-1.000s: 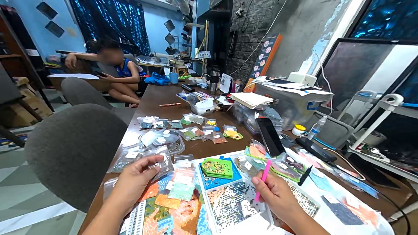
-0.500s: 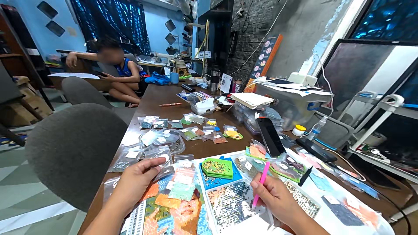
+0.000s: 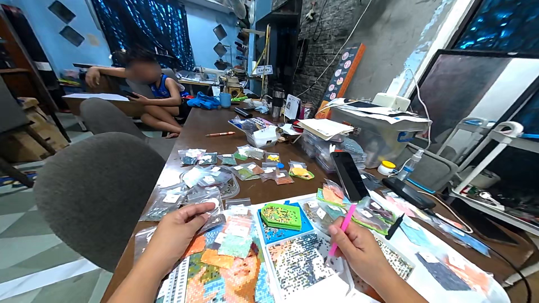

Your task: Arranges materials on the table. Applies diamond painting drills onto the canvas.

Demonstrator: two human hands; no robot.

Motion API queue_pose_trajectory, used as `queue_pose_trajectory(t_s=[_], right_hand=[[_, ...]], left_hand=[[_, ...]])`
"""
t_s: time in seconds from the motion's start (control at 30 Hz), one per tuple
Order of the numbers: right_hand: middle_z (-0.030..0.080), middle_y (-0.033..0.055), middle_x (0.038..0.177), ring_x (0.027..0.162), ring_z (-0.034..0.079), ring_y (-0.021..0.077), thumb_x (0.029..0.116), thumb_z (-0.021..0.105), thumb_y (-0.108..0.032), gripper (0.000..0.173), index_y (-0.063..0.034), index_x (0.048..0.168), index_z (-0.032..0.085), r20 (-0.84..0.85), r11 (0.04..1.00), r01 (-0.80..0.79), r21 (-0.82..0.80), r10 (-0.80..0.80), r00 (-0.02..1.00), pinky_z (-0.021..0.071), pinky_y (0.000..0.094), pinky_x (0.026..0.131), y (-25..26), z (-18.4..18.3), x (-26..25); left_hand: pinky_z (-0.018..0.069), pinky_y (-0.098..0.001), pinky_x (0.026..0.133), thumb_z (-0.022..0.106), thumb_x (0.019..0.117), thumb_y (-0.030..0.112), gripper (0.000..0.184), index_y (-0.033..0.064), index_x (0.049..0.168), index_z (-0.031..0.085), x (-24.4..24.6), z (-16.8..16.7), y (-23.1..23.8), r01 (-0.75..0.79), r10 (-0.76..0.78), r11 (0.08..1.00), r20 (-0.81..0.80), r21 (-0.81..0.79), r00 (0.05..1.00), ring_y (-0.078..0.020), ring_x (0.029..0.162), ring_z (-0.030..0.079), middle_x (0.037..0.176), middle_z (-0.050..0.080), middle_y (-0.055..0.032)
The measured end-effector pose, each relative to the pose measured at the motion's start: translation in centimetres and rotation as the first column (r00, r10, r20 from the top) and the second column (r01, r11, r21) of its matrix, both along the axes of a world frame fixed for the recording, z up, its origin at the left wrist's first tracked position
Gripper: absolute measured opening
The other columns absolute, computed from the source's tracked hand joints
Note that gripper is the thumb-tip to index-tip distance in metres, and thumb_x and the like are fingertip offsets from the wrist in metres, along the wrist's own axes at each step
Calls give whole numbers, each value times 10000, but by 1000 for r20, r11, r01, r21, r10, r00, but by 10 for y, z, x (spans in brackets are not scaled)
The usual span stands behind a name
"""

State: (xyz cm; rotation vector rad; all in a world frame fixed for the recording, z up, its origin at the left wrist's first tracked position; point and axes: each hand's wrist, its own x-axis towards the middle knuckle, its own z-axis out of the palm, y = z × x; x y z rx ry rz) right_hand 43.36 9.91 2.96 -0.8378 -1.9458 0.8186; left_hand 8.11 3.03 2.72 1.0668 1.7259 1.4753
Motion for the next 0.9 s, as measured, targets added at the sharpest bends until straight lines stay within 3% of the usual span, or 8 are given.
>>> queue_pose_trajectory(t_s=[0.13,0.37,0.9], right_hand=[[538,-128,641,534,530,-58,1049,507,-305,254,-145,864,573,-35,996,90,-13,-91,995,466,124,515,0,2,-1],[541,-131,642,556,528,-83,1061,516,-376,309,-141,868,569,-16,996,-70,50,71,997,459,112,523,1,-2,1],[511,-101,620,536,500,-79,1068,501,-427,378,-116,867,574,46,986,-101,131,96,994,440,113,508,2,-7,1]], left_hand=[[545,-270,759,594,987,-30,198,29,1121,728,0,-1,0,0,0,1000,-1,-2,1000,-103,861,682,1081,740,-59],[550,-284,783,592,990,-23,198,33,1122,728,0,1,0,0,0,1000,-11,-12,1000,-108,887,686,1085,739,-62],[549,-271,759,594,992,-21,199,39,1120,734,0,2,0,2,-2,1000,-6,-21,1000,-103,859,686,1067,744,-51]])
